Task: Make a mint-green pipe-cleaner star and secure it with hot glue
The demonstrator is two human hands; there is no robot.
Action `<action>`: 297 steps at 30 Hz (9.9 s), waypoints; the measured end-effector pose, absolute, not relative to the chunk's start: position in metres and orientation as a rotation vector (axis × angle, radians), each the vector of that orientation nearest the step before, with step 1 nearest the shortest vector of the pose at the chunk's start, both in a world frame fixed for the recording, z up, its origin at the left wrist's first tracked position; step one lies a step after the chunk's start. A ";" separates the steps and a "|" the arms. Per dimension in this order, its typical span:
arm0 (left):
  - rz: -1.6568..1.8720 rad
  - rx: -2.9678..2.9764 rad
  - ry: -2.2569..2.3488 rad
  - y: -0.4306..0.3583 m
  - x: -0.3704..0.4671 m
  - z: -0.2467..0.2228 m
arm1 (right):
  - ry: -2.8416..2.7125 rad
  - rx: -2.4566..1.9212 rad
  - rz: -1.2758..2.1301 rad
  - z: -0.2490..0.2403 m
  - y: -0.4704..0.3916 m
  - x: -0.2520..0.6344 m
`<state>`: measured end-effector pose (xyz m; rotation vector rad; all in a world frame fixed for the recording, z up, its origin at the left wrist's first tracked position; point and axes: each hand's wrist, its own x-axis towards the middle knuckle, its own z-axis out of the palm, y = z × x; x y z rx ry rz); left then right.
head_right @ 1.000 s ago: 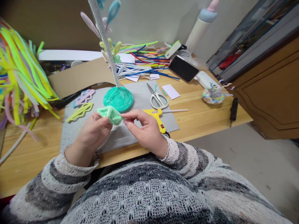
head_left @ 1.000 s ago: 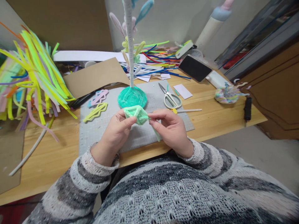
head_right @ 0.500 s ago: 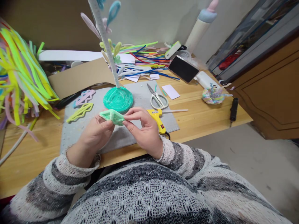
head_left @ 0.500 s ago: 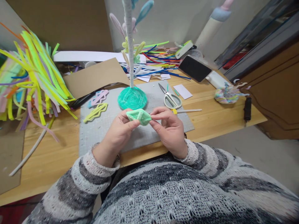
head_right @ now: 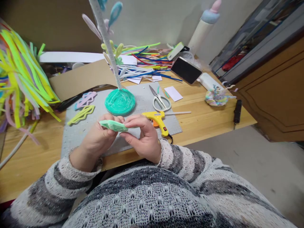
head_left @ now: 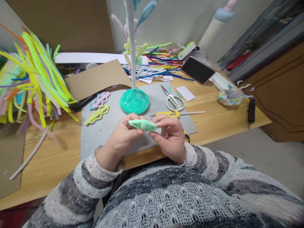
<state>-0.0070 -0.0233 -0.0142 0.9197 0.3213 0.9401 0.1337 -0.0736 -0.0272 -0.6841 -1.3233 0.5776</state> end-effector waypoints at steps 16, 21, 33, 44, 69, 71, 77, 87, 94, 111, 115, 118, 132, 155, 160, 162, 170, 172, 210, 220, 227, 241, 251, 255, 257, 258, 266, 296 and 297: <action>0.879 0.896 0.477 -0.025 -0.010 -0.012 | -1.121 -0.825 0.888 -0.019 -0.074 0.136; 1.019 0.879 0.582 -0.019 -0.014 -0.004 | -0.932 -0.718 1.434 -0.006 -0.072 0.153; 1.082 0.882 0.864 -0.009 -0.014 -0.011 | -0.624 -0.656 1.804 0.002 -0.079 0.173; 0.852 1.116 0.713 -0.016 -0.018 -0.005 | -1.048 -0.856 1.172 -0.005 -0.082 0.161; 0.862 1.488 0.236 -0.020 -0.025 0.002 | -1.988 -0.649 0.404 0.007 -0.097 0.193; 0.826 1.517 0.224 -0.019 -0.026 0.002 | -1.983 -0.676 0.489 0.005 -0.098 0.192; 0.923 1.521 0.283 -0.020 -0.023 -0.002 | -1.551 -0.647 0.749 -0.009 -0.095 0.173; 1.251 1.814 0.487 -0.026 -0.022 -0.004 | -0.746 -0.706 1.575 0.001 -0.087 0.166; 1.197 1.759 0.502 -0.025 -0.023 -0.004 | -0.733 -0.677 1.628 -0.002 -0.087 0.167; 0.929 1.197 0.421 -0.027 -0.016 0.000 | -0.807 -0.620 1.575 -0.002 -0.088 0.164; 0.989 1.111 0.442 -0.022 -0.017 -0.003 | -0.854 -0.599 1.637 -0.004 -0.088 0.163; 0.934 1.163 0.430 -0.020 -0.018 -0.004 | -0.871 -0.599 1.697 -0.004 -0.089 0.163; 0.789 1.315 0.298 -0.018 -0.021 -0.009 | -0.796 -0.515 1.817 -0.002 -0.090 0.163; 0.731 1.197 0.237 -0.021 -0.020 -0.007 | -0.810 -0.537 1.849 -0.003 -0.087 0.162; 0.756 1.160 0.305 -0.022 -0.018 -0.004 | -1.171 -0.607 1.336 -0.006 -0.090 0.166; 0.796 1.156 0.332 -0.022 -0.017 -0.002 | -1.518 -0.595 0.864 -0.003 -0.092 0.172; 0.913 1.145 0.586 -0.017 -0.015 -0.007 | -2.176 -0.358 -0.189 0.012 -0.094 0.185; 0.895 1.145 0.629 -0.016 -0.015 -0.011 | -2.178 -0.354 -0.190 0.011 -0.094 0.184; 0.965 1.634 0.300 -0.016 -0.025 0.004 | -2.086 -0.508 0.220 0.003 -0.096 0.193; 0.956 1.421 0.378 -0.019 -0.023 -0.003 | -1.749 -0.587 0.642 -0.004 -0.093 0.179; 0.825 1.234 0.355 -0.019 -0.022 -0.006 | -1.436 -0.633 0.953 -0.006 -0.095 0.170; 0.806 1.056 0.327 -0.022 -0.020 -0.003 | -1.116 -0.628 1.351 -0.003 -0.094 0.165; 0.822 1.047 0.309 -0.023 -0.020 -0.004 | -0.916 -0.543 1.594 -0.002 -0.094 0.163; 0.821 1.040 0.304 -0.023 -0.020 -0.004 | -0.887 -0.531 1.631 -0.002 -0.093 0.163; 0.818 1.037 0.308 -0.023 -0.020 -0.004 | -0.878 -0.533 1.639 -0.002 -0.093 0.162; 0.819 1.035 0.311 -0.023 -0.020 -0.003 | -0.876 -0.534 1.640 -0.002 -0.093 0.162; 0.822 1.008 0.298 -0.024 -0.020 -0.003 | -0.857 -0.541 1.652 -0.002 -0.093 0.163; 0.804 1.064 0.585 -0.019 -0.016 -0.005 | -0.922 -0.806 1.388 -0.004 -0.085 0.156; 0.792 1.054 0.573 -0.020 -0.016 -0.005 | -0.929 -0.815 1.380 -0.005 -0.085 0.156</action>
